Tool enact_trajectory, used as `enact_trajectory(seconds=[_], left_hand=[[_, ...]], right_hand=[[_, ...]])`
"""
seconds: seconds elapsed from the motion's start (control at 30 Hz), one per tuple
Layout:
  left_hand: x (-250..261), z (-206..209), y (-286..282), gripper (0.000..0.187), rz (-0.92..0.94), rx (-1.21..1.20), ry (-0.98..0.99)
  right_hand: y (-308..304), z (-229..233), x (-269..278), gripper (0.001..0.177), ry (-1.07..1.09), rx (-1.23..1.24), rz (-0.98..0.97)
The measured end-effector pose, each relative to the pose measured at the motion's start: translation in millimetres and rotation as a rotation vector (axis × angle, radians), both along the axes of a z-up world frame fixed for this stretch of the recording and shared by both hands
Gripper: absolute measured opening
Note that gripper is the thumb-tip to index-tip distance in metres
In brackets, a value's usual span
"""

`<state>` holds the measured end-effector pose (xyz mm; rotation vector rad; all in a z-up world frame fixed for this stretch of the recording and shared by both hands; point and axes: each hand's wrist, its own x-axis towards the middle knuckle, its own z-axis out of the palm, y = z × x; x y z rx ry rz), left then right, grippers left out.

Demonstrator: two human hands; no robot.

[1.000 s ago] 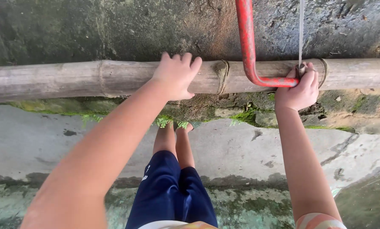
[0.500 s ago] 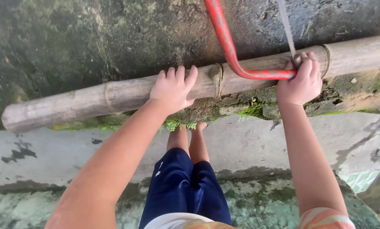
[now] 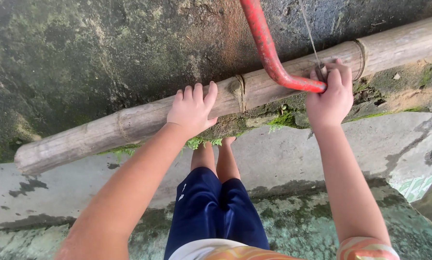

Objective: A person uses a red hacksaw to cut through a piece of bamboo lying on a concrete surface.

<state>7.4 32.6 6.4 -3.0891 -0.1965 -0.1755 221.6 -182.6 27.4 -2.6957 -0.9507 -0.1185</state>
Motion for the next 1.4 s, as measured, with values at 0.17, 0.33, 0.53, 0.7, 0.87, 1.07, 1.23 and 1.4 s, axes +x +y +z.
enact_trajectory(seconds=[0.17, 0.33, 0.53, 0.7, 0.87, 1.07, 1.23, 1.4], left_hand=[[-10, -10, -10, 0.088, 0.016, -0.055, 0.016], [-15, -14, -18, 0.093, 0.022, -0.012, 0.004], [-15, -13, -20, 0.094, 0.028, 0.010, -0.027], [-18, -18, -20, 0.091, 0.013, 0.014, -0.018], [-18, -17, -19, 0.098, 0.025, 0.001, -0.013], [-19, -20, -20, 0.096, 0.025, 0.020, -0.027], [-17, -17, -20, 0.091, 0.018, 0.025, -0.038], [-18, -17, -21, 0.085, 0.017, 0.031, -0.021]], right_hand=[[7, 14, -17, 0.019, 0.129, -0.006, -0.026], [-2, 11, -18, 0.016, 0.172, -0.092, 0.024], [8, 42, -22, 0.013, 0.404, -0.170, 0.010], [-26, 23, -41, 0.019, 0.332, -0.196, 0.034], [-40, 30, -104, 0.028, 0.876, -0.077, -0.214], [-27, 12, -145, 0.033, 1.008, 0.155, -0.306], [-26, 4, -164, 0.034, 1.026, 0.264, -0.319], [-45, -3, -187, 0.033, 1.020, 0.358, -0.274]])
